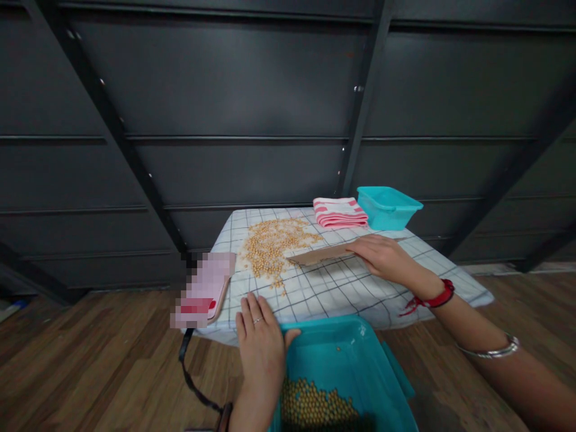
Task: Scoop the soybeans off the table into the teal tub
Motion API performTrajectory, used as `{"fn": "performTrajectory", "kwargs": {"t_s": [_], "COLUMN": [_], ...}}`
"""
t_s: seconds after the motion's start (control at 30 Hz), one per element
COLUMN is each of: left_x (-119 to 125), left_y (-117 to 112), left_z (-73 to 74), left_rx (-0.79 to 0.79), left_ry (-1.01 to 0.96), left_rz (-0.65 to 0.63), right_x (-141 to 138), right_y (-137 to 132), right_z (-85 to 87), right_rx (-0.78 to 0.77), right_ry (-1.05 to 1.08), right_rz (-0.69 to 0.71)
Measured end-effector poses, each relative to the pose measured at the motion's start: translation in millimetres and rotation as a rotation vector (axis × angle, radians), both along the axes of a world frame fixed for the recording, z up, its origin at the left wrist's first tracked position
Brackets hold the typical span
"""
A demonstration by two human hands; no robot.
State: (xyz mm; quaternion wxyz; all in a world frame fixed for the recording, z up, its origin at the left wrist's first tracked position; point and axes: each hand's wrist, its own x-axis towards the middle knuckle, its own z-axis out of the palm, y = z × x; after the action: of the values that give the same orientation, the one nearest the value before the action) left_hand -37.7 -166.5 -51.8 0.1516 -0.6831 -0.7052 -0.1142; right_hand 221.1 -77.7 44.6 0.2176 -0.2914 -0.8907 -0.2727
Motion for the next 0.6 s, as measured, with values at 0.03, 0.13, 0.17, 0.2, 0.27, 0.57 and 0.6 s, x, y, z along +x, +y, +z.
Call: {"fn": "performTrajectory", "kwargs": {"t_s": [0.03, 0.13, 0.17, 0.2, 0.27, 0.57, 0.6], "left_x": [0, -1, -1, 0, 0, -1, -1], "left_y": [0, 0, 0, 0, 0, 0, 0], "left_z": [-1.1, -2.3, -1.9, -1.2, -0.1, -1.1, -0.5], "left_rx": [0.007, 0.008, 0.001, -0.007, -0.018, -0.001, -0.008], "left_ry": [-0.005, 0.010, 0.024, 0.037, 0.055, 0.082, 0.085], "left_rz": [-0.004, -0.005, 0.000, 0.006, 0.014, 0.007, 0.009], "right_x": [1, 0, -1, -2, -4, 3, 3], "right_y": [-1, -2, -1, -1, -2, -15, -15], "right_z": [0.8, 1.3, 0.9, 0.3, -1.0, 2.2, 2.7], "right_rx": [0.001, -0.009, -0.009, -0.009, -0.012, 0.024, 0.037], "right_ry": [0.006, 0.007, 0.002, -0.005, -0.020, 0.013, 0.013], "right_rz": [0.000, -0.015, -0.016, -0.014, -0.011, 0.036, 0.035]}}
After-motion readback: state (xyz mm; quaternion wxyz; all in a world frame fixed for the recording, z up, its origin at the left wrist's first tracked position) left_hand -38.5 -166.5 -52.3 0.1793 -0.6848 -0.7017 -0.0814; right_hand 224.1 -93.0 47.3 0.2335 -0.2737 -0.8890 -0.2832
